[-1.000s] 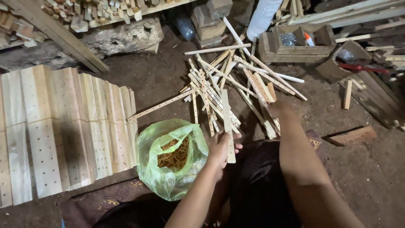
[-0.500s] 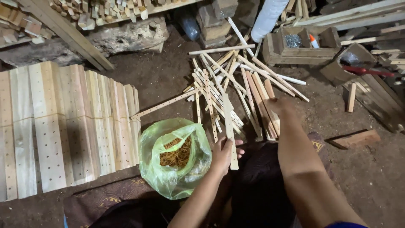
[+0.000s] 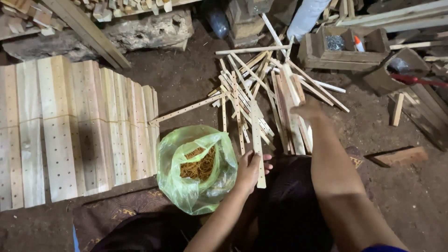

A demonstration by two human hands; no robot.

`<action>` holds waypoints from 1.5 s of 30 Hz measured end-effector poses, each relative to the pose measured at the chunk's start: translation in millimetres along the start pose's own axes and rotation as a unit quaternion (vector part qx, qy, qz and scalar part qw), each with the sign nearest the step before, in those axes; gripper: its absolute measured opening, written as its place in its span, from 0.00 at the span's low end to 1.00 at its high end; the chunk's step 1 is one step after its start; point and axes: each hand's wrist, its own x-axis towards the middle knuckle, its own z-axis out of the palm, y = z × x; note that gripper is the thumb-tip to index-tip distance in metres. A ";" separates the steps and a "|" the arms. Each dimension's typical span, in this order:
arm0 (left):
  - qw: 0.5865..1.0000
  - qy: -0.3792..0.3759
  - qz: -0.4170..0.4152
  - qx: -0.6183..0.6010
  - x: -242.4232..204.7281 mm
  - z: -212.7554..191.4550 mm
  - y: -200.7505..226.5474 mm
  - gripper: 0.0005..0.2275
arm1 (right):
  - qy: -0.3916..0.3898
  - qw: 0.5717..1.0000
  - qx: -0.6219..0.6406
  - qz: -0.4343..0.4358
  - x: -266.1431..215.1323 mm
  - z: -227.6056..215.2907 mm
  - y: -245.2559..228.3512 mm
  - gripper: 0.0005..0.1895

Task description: The person sits on a mat and repeatedly picks up thin wooden strips with pre-drilled holes, aligns them, and inserts rubber bands from a green bag to bundle them. The person then places the bundled strips onto a growing stack to the left.

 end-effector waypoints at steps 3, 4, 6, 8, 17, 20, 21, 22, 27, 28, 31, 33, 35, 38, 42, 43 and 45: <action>1.000 0.003 0.005 -0.003 1.9 -3.8 2.9 0.26 | 0.072 0.991 0.043 -0.100 4.6 10.4 -31.5 0.44; 1.000 0.003 0.009 0.003 2.9 -6.4 2.3 0.26 | 0.067 0.975 0.120 -0.174 -2.5 12.0 -47.5 0.41; 1.000 0.005 0.013 0.009 3.1 -11.2 1.6 0.26 | 0.060 0.947 0.195 -0.247 -38.8 17.3 -81.4 0.39; 1.000 0.012 0.014 0.005 3.6 -14.8 3.6 0.26 | 0.020 0.944 0.230 -0.235 -96.3 22.6 -118.9 0.35; 0.999 0.049 0.005 -0.002 3.1 -13.7 11.6 0.27 | 0.029 0.992 -0.067 -0.100 80.6 44.6 10.7 0.27; 0.999 0.053 0.008 -0.005 5.8 -12.9 8.3 0.26 | 0.021 0.985 -0.144 -0.093 53.6 39.0 7.6 0.20; 0.999 0.053 0.009 -0.004 5.7 -13.6 9.3 0.26 | 0.022 0.985 -0.144 -0.093 60.0 34.2 5.7 0.20; 0.999 0.048 0.016 0.001 5.7 -14.2 10.2 0.27 | 0.087 0.986 -0.110 -0.090 66.5 29.2 3.9 0.15; 0.998 0.036 0.043 -0.006 12.7 -12.7 22.5 0.26 | 0.100 0.942 0.278 -0.159 -72.0 11.5 -94.6 0.10; 0.998 0.031 0.056 -0.029 23.2 -12.6 14.8 0.27 | 0.046 0.936 0.313 -0.151 -95.9 16.9 -104.0 0.11; 0.993 0.018 0.060 -0.097 36.0 -13.6 13.2 0.28 | -0.041 0.929 0.345 -0.129 -146.1 37.6 -127.5 0.11; 0.988 0.012 0.047 -0.144 35.8 -12.1 15.4 0.29 | -0.075 0.931 0.337 -0.115 -156.7 51.8 -128.5 0.10; 0.992 0.003 0.043 -0.120 35.3 -11.0 18.8 0.27 | -0.111 0.934 0.307 -0.144 -149.7 66.9 -121.0 0.12; 0.988 -0.010 0.112 -0.108 28.0 -8.3 21.8 0.18 | -0.118 0.927 0.316 -0.165 -137.0 82.8 -113.7 0.17; 0.984 -0.034 0.142 -0.103 29.9 -19.0 12.6 0.21 | -0.092 0.937 0.277 -0.191 -149.8 93.6 -118.1 0.18; 0.987 -0.040 0.134 -0.080 33.5 -22.8 5.1 0.23 | -0.096 0.936 0.282 -0.187 -149.4 95.0 -118.5 0.20; 0.989 -0.045 0.128 -0.057 33.8 -27.8 2.7 0.28 | -0.100 0.935 0.286 -0.184 -147.2 93.7 -118.2 0.23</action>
